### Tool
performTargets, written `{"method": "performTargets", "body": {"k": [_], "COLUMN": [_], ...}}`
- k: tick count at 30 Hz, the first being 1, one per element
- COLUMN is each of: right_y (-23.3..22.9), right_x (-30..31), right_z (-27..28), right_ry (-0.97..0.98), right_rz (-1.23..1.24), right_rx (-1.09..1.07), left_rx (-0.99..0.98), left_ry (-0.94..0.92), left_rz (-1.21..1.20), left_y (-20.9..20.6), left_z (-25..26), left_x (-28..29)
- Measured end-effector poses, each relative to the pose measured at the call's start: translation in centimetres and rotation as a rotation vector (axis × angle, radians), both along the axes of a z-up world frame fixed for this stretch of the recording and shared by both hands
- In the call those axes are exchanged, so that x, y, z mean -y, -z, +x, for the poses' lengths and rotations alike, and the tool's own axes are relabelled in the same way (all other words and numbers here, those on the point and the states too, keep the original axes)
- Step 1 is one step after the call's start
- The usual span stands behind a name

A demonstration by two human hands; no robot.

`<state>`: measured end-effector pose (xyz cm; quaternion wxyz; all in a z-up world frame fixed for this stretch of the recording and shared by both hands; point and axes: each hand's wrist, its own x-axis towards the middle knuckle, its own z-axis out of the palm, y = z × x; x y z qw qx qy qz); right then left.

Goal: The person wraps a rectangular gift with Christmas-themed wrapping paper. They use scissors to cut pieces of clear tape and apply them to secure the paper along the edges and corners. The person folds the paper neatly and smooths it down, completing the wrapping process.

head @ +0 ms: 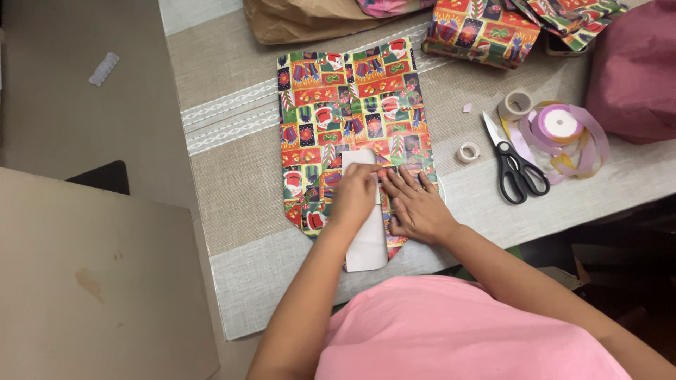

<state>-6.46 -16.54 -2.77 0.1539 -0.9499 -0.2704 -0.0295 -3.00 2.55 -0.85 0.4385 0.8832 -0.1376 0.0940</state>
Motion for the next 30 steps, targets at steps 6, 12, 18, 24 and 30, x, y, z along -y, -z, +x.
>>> {"method": "performTargets", "body": {"k": [6, 12, 18, 24, 30], "right_y": [0.7, 1.1, 1.1, 1.5, 1.7], "right_x": [-0.2, -0.2, -0.6, -0.6, -0.7], "right_z": [0.0, 0.4, 1.9, 3.1, 3.0], "right_ry": [0.035, 0.068, 0.034, 0.029, 0.039], "right_rz": [-0.066, -0.067, -0.075, -0.094, -0.065], "right_rx": [0.003, 0.028, 0.035, 0.059, 0.074], "left_rx": [0.195, 0.069, 0.037, 0.022, 0.024], "left_ry": [0.108, 0.14, 0.063, 0.017, 0.01], "left_rz": [0.499, 0.585, 0.616, 0.615, 0.618], "left_y": [-0.4, 2.7, 3.7, 4.0, 4.2], "left_z": [-1.6, -2.9, -3.7, -4.2, -4.2], "left_x": [-7.3, -8.1, -6.8, -5.9, -5.8]}}
